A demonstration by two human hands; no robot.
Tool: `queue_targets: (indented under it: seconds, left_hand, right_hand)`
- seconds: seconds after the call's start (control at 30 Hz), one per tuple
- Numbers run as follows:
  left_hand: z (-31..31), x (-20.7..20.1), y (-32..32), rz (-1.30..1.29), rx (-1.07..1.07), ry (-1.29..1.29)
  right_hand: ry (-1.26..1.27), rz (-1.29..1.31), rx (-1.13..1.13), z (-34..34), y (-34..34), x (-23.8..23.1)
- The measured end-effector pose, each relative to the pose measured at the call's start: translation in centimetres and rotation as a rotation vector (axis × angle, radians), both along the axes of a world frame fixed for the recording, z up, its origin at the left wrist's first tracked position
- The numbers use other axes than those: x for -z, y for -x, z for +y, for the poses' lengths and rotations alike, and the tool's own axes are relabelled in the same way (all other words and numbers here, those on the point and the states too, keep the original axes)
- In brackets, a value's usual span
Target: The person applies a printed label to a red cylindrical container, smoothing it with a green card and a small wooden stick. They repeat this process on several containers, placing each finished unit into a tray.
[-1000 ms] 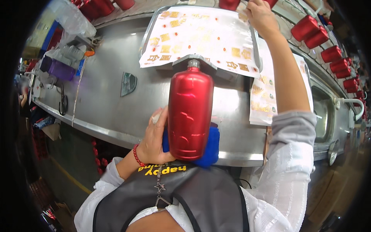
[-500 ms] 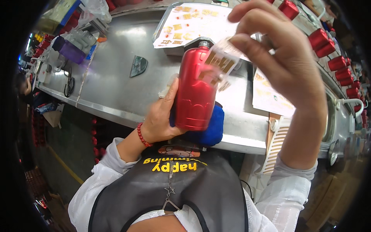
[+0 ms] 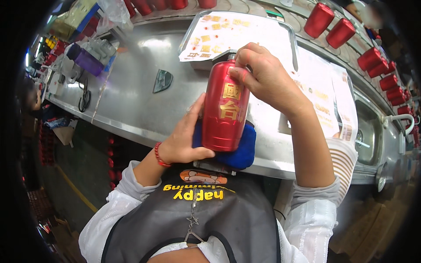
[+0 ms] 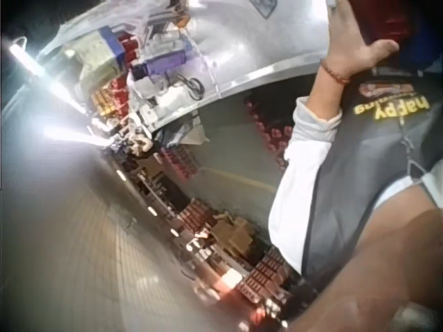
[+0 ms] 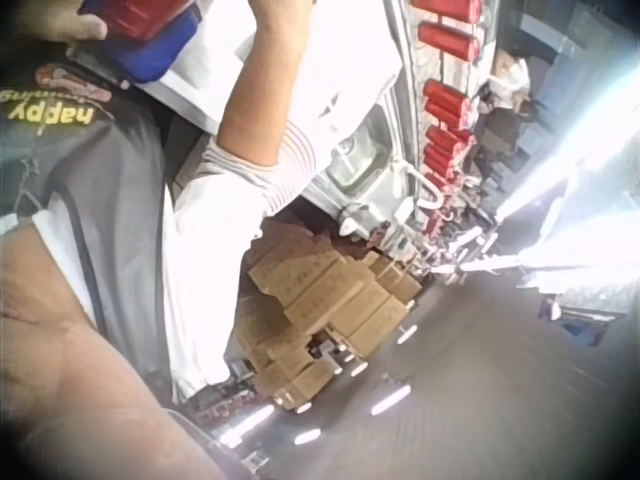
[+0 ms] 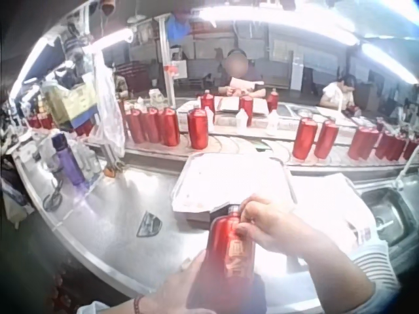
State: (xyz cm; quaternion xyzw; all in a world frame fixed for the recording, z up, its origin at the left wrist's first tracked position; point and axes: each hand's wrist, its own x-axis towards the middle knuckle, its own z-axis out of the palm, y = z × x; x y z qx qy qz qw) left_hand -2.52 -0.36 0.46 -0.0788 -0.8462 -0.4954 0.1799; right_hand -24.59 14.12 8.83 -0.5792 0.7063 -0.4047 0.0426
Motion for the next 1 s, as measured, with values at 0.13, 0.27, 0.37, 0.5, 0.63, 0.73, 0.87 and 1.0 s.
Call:
queue_targets:
  seconds: [0.13,0.27,0.37,0.5,0.63,0.73,0.87,1.0]
  left_hand:
    - [1.2,-2.2,2.2,-0.056,-0.168,-0.298]
    - [2.2,-2.1,4.7,-0.091,-0.138,-0.431]
    - [2.1,-1.3,5.1,-0.076,-0.099,-0.529]
    - [1.8,-1.5,5.1,-0.098,-0.043,-0.656]
    - [1.7,-1.7,5.1,-0.095,-0.004,-0.752]
    - [1.4,-1.8,5.0,-0.153,0.038,-0.828]
    - [1.8,-1.5,5.2,-0.090,-0.035,-0.706]
    - [1.6,-0.8,5.3,-0.068,-0.056,-0.635]
  right_hand:
    - [0.029,-0.035,0.012,-0.3,0.4,0.8]
    - [0.048,-0.047,0.018,-0.5,0.4,1.1]
    - [0.056,-0.083,0.027,-0.6,0.4,1.4]
    - [0.036,-0.075,0.047,-0.7,0.5,1.5]
    - [-0.032,-0.138,0.039,-0.5,0.3,1.1]
    - [-0.043,-0.134,0.043,-0.4,0.3,0.9]
    - [0.099,-0.070,0.035,-0.8,0.5,1.6]
    - [0.102,-0.072,0.030,-0.8,0.5,1.6]
